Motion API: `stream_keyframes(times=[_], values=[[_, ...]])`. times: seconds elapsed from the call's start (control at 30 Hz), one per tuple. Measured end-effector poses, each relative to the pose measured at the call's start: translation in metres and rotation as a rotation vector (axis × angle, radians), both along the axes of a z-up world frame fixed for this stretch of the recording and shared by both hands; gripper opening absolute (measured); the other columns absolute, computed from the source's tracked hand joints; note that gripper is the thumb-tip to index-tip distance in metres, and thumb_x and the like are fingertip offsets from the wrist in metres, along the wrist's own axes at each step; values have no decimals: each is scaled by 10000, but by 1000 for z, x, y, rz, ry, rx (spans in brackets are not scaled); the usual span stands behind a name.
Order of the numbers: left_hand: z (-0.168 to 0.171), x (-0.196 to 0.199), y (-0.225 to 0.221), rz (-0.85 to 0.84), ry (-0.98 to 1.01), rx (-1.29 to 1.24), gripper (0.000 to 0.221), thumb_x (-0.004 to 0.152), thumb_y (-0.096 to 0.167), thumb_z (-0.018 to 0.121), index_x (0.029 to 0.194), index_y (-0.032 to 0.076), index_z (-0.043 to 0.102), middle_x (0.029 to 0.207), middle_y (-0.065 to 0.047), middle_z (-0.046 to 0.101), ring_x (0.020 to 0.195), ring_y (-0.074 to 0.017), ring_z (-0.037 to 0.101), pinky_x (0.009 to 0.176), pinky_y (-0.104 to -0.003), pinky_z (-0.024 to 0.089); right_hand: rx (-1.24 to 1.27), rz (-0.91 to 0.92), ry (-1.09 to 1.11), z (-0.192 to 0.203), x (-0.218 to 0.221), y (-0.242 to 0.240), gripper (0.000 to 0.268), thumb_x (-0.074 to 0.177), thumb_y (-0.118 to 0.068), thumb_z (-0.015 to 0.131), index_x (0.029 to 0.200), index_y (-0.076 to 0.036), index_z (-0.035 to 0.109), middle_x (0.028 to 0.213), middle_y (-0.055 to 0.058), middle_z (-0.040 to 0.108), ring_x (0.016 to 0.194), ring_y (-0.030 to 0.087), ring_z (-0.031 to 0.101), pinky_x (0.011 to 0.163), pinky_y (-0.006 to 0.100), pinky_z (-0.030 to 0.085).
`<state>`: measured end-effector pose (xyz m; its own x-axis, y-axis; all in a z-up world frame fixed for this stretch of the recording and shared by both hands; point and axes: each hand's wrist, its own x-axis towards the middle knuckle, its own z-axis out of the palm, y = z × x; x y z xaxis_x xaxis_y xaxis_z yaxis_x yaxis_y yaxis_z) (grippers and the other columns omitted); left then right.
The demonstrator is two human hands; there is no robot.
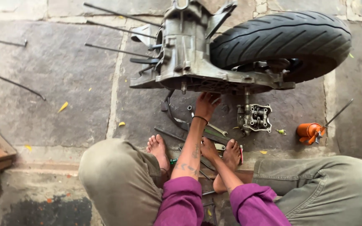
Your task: Repairing or assembling a motorcycle engine and drive chain components.
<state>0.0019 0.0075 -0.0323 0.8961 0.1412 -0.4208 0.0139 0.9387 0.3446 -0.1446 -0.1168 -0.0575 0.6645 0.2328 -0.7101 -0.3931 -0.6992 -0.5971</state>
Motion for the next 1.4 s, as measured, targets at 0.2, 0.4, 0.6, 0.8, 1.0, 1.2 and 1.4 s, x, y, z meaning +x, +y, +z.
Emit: stream_keyframes(times=[0.2, 0.4, 0.6, 0.8, 1.0, 1.2, 1.4], values=[[-56, 15, -1, 20, 8, 101, 173, 1059, 182, 593, 1094, 24, 653, 981, -136, 732, 861, -261, 708, 705, -424, 592, -34, 35, -87, -7, 0, 2, 295, 950, -191, 565, 1186, -23, 617, 911, 173, 723, 733, 262, 720, 653, 401, 533], [-48, 27, 3, -51, 52, 259, 238, 1086, 254, 581, 1022, 38, 658, 863, -135, 709, 671, -243, 630, 534, -380, 519, -17, 97, -194, -78, -6, -10, 252, 943, -200, 618, 1095, 0, 636, 905, 198, 740, 812, 305, 742, 723, 440, 556], [-16, 17, 17, -34, 82, 201, 189, 1032, 165, 544, 1152, 39, 615, 1093, -149, 705, 976, -316, 714, 772, -463, 612, 12, 23, -106, -31, 2, 11, 218, 940, -188, 618, 1078, -20, 623, 881, 174, 746, 756, 263, 754, 660, 411, 571], [-42, 9, 27, -93, -35, 227, 251, 1000, 134, 571, 1208, 6, 633, 1203, -161, 714, 1101, -333, 714, 898, -481, 618, 94, -162, 42, -48, -3, 15, 154, 980, -141, 547, 1091, -44, 594, 772, 105, 718, 646, 199, 715, 556, 362, 550], [-91, 25, 36, -245, -205, 1144, 216, 898, 178, 707, 1083, 71, 675, 942, -82, 751, 851, -236, 710, 761, -415, 602, 31, -175, -16, -61, -7, 15, 128, 965, -165, 597, 1035, -60, 574, 738, 77, 710, 639, 204, 728, 571, 380, 566], [-21, 21, 33, -309, 248, 569, 208, 1066, 269, 529, 1080, 86, 626, 884, -80, 683, 801, -249, 642, 661, -436, 516, 77, -114, -42, -29, -7, 18, 99, 965, -148, 566, 1011, -68, 601, 734, 98, 715, 638, 210, 720, 622, 381, 560], [-11, 3, 33, -155, -129, 239, 232, 948, 144, 484, 1153, 106, 586, 1184, -61, 717, 1089, -257, 719, 887, -478, 592, 103, -122, -41, -44, -9, 19, 105, 967, -150, 560, 1034, -78, 596, 740, 82, 709, 644, 206, 726, 622, 379, 564]])
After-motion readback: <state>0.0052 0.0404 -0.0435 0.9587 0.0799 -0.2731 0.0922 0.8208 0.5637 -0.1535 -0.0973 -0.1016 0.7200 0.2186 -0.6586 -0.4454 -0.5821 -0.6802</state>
